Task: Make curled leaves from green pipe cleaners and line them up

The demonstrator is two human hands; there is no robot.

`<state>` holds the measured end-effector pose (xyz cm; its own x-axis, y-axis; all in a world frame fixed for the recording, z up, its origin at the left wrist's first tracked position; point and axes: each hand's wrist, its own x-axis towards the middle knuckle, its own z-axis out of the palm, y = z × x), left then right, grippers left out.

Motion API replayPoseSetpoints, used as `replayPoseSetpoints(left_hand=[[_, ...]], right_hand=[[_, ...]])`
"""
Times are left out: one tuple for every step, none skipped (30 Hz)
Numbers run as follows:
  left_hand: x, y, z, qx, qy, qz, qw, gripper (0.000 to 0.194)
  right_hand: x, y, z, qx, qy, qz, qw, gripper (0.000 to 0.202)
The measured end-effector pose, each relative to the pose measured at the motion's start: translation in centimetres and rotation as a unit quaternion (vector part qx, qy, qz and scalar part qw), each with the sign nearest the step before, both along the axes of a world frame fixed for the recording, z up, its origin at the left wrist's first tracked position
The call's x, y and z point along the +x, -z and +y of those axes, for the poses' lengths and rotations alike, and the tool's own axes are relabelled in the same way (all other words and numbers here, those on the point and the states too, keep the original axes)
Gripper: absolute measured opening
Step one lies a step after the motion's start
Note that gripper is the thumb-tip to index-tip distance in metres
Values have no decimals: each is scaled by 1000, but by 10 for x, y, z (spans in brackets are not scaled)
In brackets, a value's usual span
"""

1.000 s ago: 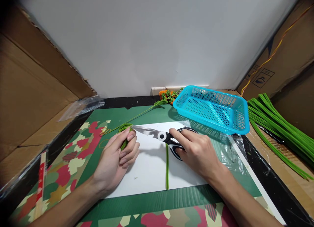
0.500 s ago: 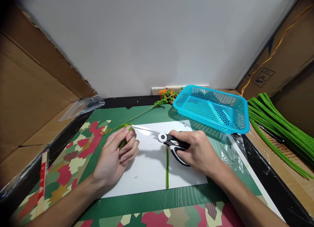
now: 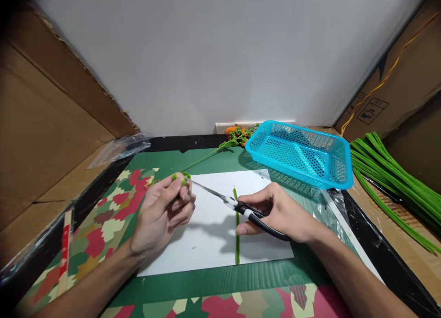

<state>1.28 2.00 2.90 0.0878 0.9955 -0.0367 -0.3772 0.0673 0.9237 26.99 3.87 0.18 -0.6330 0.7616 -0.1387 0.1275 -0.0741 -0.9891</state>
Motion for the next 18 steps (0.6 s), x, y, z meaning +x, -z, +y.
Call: replayPoseSetpoints(left_hand=[[0, 0, 1, 9, -6, 6, 1000, 39], [0, 0, 1, 16, -11, 10, 1000, 38], [1, 1, 1, 22, -13, 14, 1000, 38], [1, 2, 2, 28, -15, 17, 999, 37], [1, 4, 2, 35, -16, 20, 999, 37], [1, 6, 2, 41, -16, 21, 999, 37], [1, 8, 2, 50, -17, 21, 998, 36], [1, 10, 2, 57, -17, 21, 998, 35], [1, 11, 2, 61, -14, 20, 998, 34], [0, 12, 2, 62, -12, 18, 998, 33], [0, 12, 2, 61, -8, 17, 998, 33], [0, 12, 2, 58, -5, 18, 998, 33], [0, 12, 3, 54, -2, 18, 998, 33], [0, 11, 3, 50, -1, 19, 999, 32], [1, 10, 3, 47, -3, 21, 999, 30], [1, 10, 3, 46, -6, 25, 999, 28], [1, 9, 3, 45, -9, 29, 999, 27], [0, 8, 3, 45, -13, 33, 998, 26]], right_hand=[[-1, -2, 0, -10, -3, 5, 1000, 31], [-3, -3, 0, -18, -3, 9, 1000, 31], [-4, -5, 0, -22, 1, 12, 1000, 32], [-4, -6, 0, -23, 5, 13, 1000, 32], [-5, -7, 0, -22, 9, 12, 1000, 33], [-5, -7, 0, -19, 10, 8, 1000, 32], [-5, -6, 0, -15, 9, -1, 1000, 32], [-6, -5, 0, -4, 12, -12, 1000, 31], [-6, -3, 0, 17, 22, -25, 999, 30], [-6, -1, -1, 50, 38, -39, 997, 29], [-6, 0, -1, 95, 60, -55, 992, 27], [-6, 2, -1, 149, 83, -74, 982, 26], [-6, 3, -1, 205, 106, -93, 969, 25], [-5, 4, -2, 256, 125, -109, 952, 24], [-4, 5, -2, 298, 136, -124, 937, 24], [-3, 6, -2, 332, 144, -136, 922, 25], [-2, 7, -2, 360, 151, -145, 909, 26], [-1, 8, -2, 381, 154, -151, 899, 27]])
